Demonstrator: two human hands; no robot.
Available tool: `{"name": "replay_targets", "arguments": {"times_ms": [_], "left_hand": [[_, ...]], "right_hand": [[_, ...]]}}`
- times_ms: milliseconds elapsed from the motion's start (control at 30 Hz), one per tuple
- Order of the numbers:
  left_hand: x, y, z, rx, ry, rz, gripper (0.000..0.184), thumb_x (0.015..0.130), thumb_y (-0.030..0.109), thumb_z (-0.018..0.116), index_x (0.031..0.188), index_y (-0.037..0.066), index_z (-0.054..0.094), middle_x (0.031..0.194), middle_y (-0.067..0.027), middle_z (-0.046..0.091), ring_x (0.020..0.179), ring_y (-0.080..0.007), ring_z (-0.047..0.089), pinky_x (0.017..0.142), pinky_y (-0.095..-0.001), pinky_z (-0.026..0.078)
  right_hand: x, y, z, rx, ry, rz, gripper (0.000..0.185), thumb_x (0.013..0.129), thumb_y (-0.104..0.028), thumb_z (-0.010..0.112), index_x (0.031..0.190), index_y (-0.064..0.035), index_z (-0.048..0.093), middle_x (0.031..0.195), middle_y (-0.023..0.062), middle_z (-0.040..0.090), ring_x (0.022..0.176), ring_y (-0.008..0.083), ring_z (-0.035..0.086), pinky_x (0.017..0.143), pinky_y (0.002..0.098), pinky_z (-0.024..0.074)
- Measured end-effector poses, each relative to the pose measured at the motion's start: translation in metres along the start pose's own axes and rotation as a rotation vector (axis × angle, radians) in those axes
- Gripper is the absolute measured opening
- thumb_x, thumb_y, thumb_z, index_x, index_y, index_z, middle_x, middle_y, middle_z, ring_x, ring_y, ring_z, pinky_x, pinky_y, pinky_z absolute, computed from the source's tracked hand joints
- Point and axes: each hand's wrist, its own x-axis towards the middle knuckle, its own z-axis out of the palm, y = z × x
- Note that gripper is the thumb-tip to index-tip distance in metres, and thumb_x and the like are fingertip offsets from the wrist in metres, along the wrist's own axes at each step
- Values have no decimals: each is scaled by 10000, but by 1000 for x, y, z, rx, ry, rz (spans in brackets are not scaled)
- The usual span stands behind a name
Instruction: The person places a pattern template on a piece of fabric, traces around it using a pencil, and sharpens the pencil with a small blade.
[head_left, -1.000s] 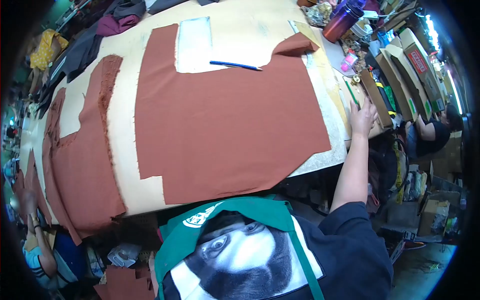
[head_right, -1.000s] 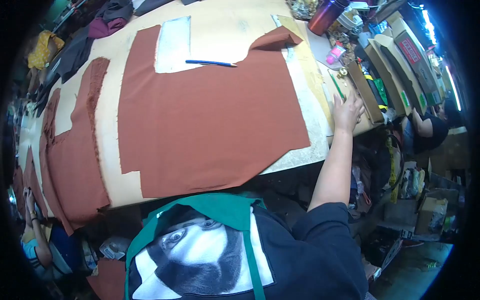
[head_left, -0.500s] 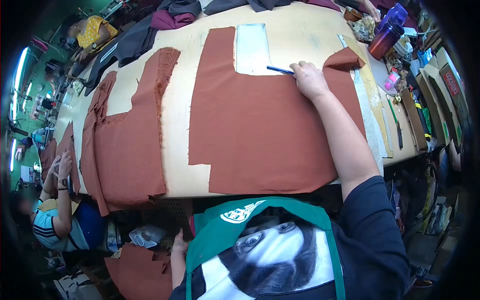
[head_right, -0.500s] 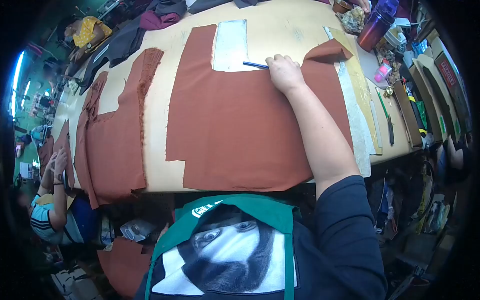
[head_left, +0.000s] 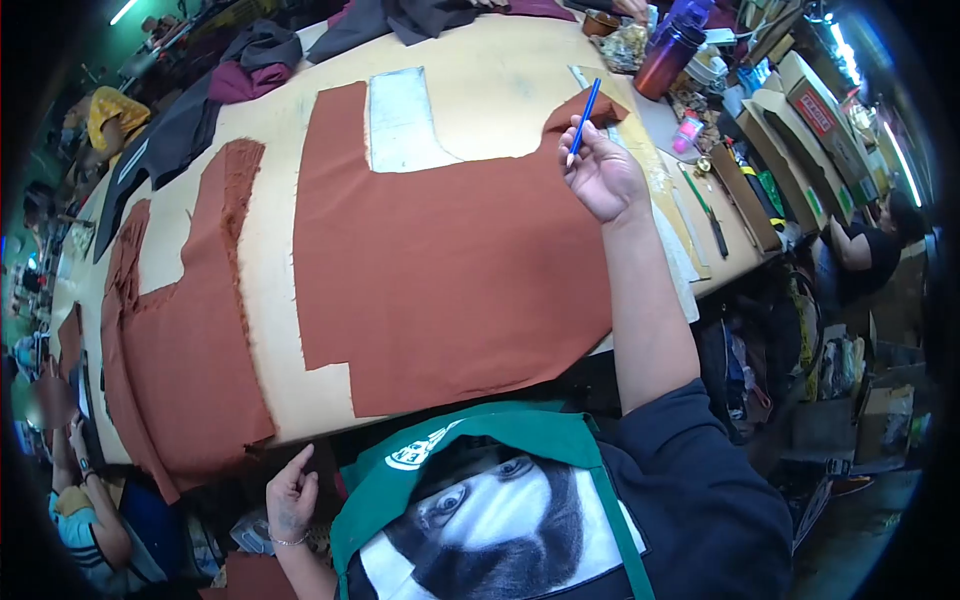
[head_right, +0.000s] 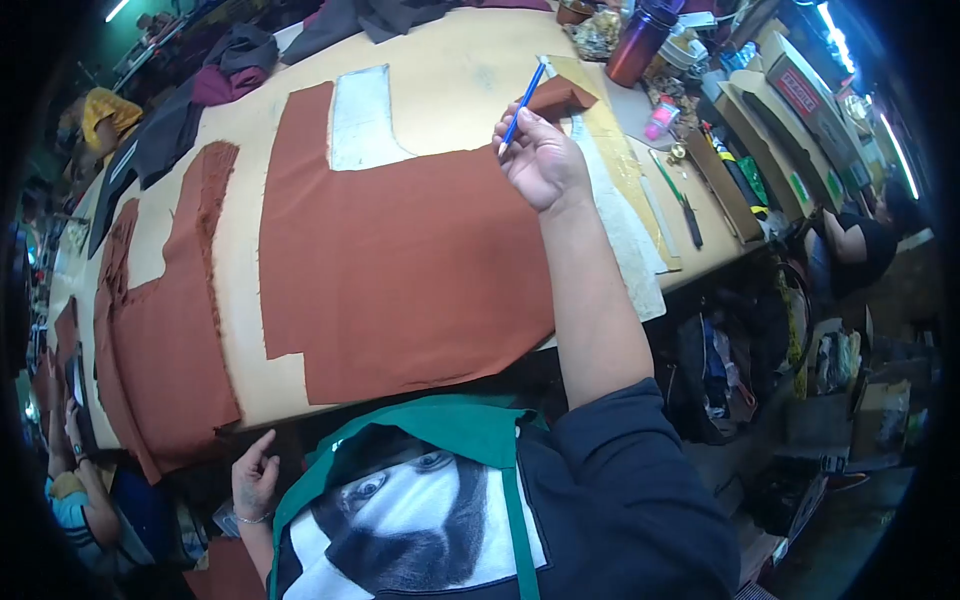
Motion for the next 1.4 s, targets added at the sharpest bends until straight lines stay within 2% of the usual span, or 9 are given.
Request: {"name": "replay_targets", "arguments": {"times_ms": [67,200,300,667,800,1000,1067,1300,1400], "left_hand": [[12,25,-3,-44,-7,335,503,671,13,603,1162,24,496,847,-111,591,708,-167,558,689,-280,448],[47,78,-12,-140,-63,648,601,682,98,651,1228,16,416,1196,-149,475,980,-253,535,865,-337,406],[90,100,-10,-91,107,711,466,744,143,601,1167,-1,470,1174,-162,486,1043,-273,491,912,-351,359],[242,129,23,379,615,350,451,793,280,565,1171,56,466,1216,-185,412,1112,-342,392,913,-392,352],[261,134,29,277,646,384,462,730,164,628,1157,76,474,1059,-166,478,992,-303,473,855,-377,400],[266,115,2,169,432,487,407,688,50,636,1080,43,525,968,-144,499,941,-276,487,826,-325,411],[265,107,-1,205,484,555,358,709,133,641,1046,49,554,1002,-134,502,964,-268,475,841,-343,390],[251,122,6,321,605,593,376,727,290,639,1037,85,579,1091,-118,480,1001,-275,448,866,-370,366],[249,127,7,385,567,549,394,715,341,638,1051,141,586,1152,-86,469,1055,-271,424,861,-398,374]], "right_hand": [[-8,-2,2,36,35,-7,147,860,-132,493,954,-19,482,802,81,523,726,177,533,644,294,470],[-19,-5,-9,27,37,-6,145,846,-156,528,911,-37,477,839,88,522,754,185,536,641,287,472],[-25,-7,-16,50,132,-1,170,825,-145,562,921,-43,465,829,85,514,751,182,535,653,275,482],[-32,-14,-48,185,261,-55,221,803,-177,594,898,-9,487,830,86,511,740,167,537,689,268,500],[-33,-16,-45,99,345,-82,108,796,-87,581,850,-35,502,754,70,518,651,172,535,591,279,492],[21,-53,-77,-481,472,-327,130,761,-85,556,817,-2,473,653,54,478,519,148,485,477,230,401],[64,-75,-106,-828,570,-316,295,739,-246,620,820,16,511,627,49,495,475,140,477,434,211,366],[165,-66,-95,-1378,878,12,636,660,-512,642,898,75,592,698,110,599,515,141,560,494,275,452],[200,-54,-98,-1437,751,-8,361,693,-395,675,642,-68,532,499,12,448,377,88,377,336,239,270]]}}
